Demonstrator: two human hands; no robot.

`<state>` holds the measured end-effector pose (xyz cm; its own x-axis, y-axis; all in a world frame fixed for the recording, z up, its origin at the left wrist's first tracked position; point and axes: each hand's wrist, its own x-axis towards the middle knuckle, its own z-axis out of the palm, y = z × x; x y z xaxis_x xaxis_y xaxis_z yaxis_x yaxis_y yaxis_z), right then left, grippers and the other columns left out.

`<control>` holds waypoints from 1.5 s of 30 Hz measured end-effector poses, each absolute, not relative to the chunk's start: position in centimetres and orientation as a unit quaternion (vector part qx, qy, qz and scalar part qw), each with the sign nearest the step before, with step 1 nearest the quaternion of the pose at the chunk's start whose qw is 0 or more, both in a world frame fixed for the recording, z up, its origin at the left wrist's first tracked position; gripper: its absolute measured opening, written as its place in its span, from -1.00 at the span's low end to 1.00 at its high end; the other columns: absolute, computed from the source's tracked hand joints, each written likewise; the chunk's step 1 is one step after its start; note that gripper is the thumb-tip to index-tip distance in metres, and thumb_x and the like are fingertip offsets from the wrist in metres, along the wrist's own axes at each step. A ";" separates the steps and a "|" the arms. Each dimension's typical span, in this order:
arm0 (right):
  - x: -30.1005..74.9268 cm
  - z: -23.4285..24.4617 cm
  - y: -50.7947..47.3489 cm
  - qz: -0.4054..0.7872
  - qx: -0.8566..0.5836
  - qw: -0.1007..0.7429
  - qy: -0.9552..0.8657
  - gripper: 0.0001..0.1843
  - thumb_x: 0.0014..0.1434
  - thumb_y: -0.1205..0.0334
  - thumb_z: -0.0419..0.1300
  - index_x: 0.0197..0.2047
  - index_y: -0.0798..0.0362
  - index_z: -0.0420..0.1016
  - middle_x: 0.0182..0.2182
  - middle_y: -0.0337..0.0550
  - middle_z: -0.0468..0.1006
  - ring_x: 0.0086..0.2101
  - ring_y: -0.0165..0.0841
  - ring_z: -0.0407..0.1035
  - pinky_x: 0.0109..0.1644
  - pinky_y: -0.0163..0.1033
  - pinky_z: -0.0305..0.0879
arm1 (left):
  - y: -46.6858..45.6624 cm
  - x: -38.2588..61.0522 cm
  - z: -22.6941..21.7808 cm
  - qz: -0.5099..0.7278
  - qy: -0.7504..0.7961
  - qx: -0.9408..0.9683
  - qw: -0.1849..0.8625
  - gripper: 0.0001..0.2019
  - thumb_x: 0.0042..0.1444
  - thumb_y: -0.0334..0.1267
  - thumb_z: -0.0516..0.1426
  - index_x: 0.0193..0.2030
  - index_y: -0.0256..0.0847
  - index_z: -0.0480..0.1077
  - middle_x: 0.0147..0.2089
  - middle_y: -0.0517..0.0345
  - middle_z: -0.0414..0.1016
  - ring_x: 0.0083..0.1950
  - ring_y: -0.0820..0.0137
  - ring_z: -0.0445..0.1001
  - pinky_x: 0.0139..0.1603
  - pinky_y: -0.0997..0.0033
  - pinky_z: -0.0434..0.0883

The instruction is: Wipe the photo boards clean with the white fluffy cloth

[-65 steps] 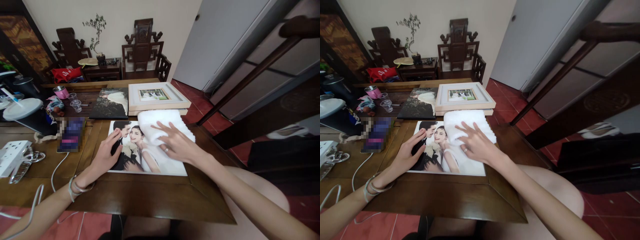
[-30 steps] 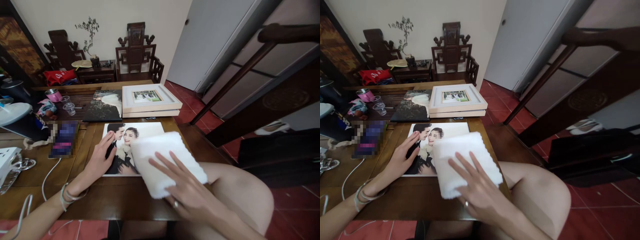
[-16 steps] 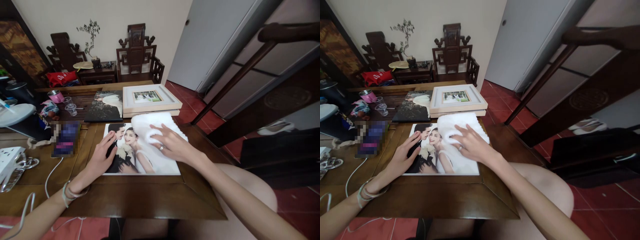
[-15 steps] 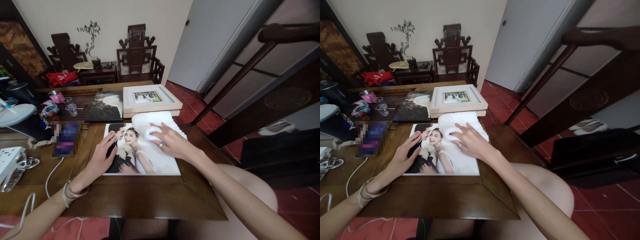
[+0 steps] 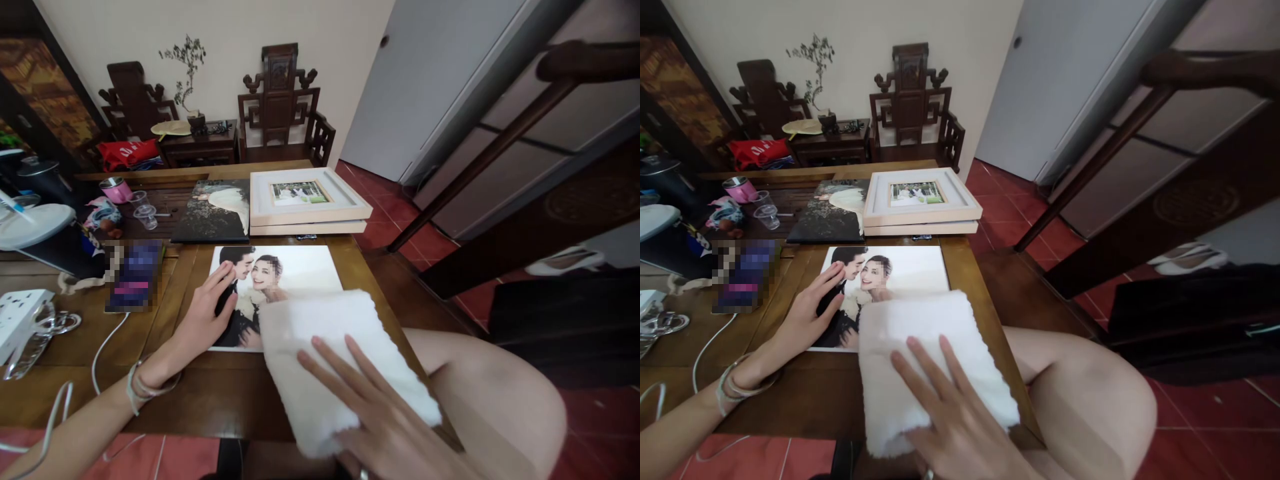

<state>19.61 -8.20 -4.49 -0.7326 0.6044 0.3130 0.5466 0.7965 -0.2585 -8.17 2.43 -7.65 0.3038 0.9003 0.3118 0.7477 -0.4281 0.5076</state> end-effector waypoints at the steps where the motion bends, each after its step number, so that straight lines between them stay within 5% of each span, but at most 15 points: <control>1: 19.5 -4.4 -8.4 0.079 -0.309 0.189 -0.929 -0.75 0.11 0.42 0.07 -0.51 0.04 0.49 0.27 0.14 0.24 0.29 0.08 -0.08 0.27 0.36 -0.02 | 2.4 -8.2 -7.6 0.283 0.517 0.796 0.134 -0.56 0.28 -0.20 -0.02 0.26 -0.26 0.25 0.37 -0.08 0.18 0.40 0.23 0.12 0.37 0.03 0.12; 12: 20.0 -5.2 3.7 0.036 -0.353 0.174 -0.919 -0.72 0.20 0.44 0.06 -0.10 0.17 0.55 0.17 0.26 0.36 0.24 0.04 0.09 0.24 0.36 0.03 | 2.5 -8.3 -7.7 0.268 0.522 0.799 0.132 -0.54 0.29 -0.16 -0.04 0.27 -0.30 0.25 0.37 -0.12 0.17 0.40 0.22 0.12 0.37 0.03 0.13; 17: 19.2 -5.3 4.3 0.010 -0.365 0.147 -0.919 -0.73 0.16 0.47 0.07 -0.20 0.16 0.59 0.28 0.17 0.20 0.31 0.09 -0.15 0.26 0.42 -0.08 | 2.4 -8.2 -7.5 0.271 0.521 0.798 0.136 -0.55 0.29 -0.17 -0.04 0.26 -0.29 0.26 0.36 -0.13 0.19 0.39 0.21 0.13 0.37 0.02 0.13; 26: 18.5 -5.5 -6.7 0.073 -0.316 0.204 -0.924 -0.77 0.09 0.45 0.12 -0.50 0.06 0.54 0.30 0.11 0.16 0.30 0.09 -0.10 0.28 0.41 -0.16 | 2.3 -8.2 -7.8 0.289 0.516 0.794 0.140 -0.56 0.29 -0.19 -0.03 0.27 -0.24 0.24 0.38 -0.06 0.16 0.40 0.22 0.11 0.37 0.02 0.11; 36: 18.1 -4.1 1.7 0.088 -0.350 0.131 -0.923 -0.68 0.17 0.44 0.06 -0.08 0.09 0.56 0.25 0.13 0.27 0.28 0.04 -0.01 0.26 0.38 -0.05 | 2.5 -8.4 -8.0 0.280 0.515 0.798 0.136 -0.55 0.29 -0.19 -0.03 0.27 -0.27 0.24 0.37 -0.10 0.17 0.40 0.22 0.11 0.37 0.01 0.11; 45: 16.4 -5.1 3.7 0.032 -0.385 0.146 -0.911 -0.69 0.19 0.39 0.10 -0.05 0.08 0.56 0.25 0.13 0.27 0.30 0.07 -0.05 0.27 0.42 -0.15 | 2.5 -8.3 -7.8 0.274 0.521 0.795 0.144 -0.54 0.29 -0.17 -0.03 0.29 -0.25 0.22 0.39 -0.08 0.15 0.40 0.22 0.11 0.37 0.02 0.11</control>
<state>16.41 3.66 -5.12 -0.6602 0.7113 0.2413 0.6925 0.7008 -0.1712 -8.30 2.51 -7.79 0.3061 0.9080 0.2861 0.7499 -0.4151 0.5151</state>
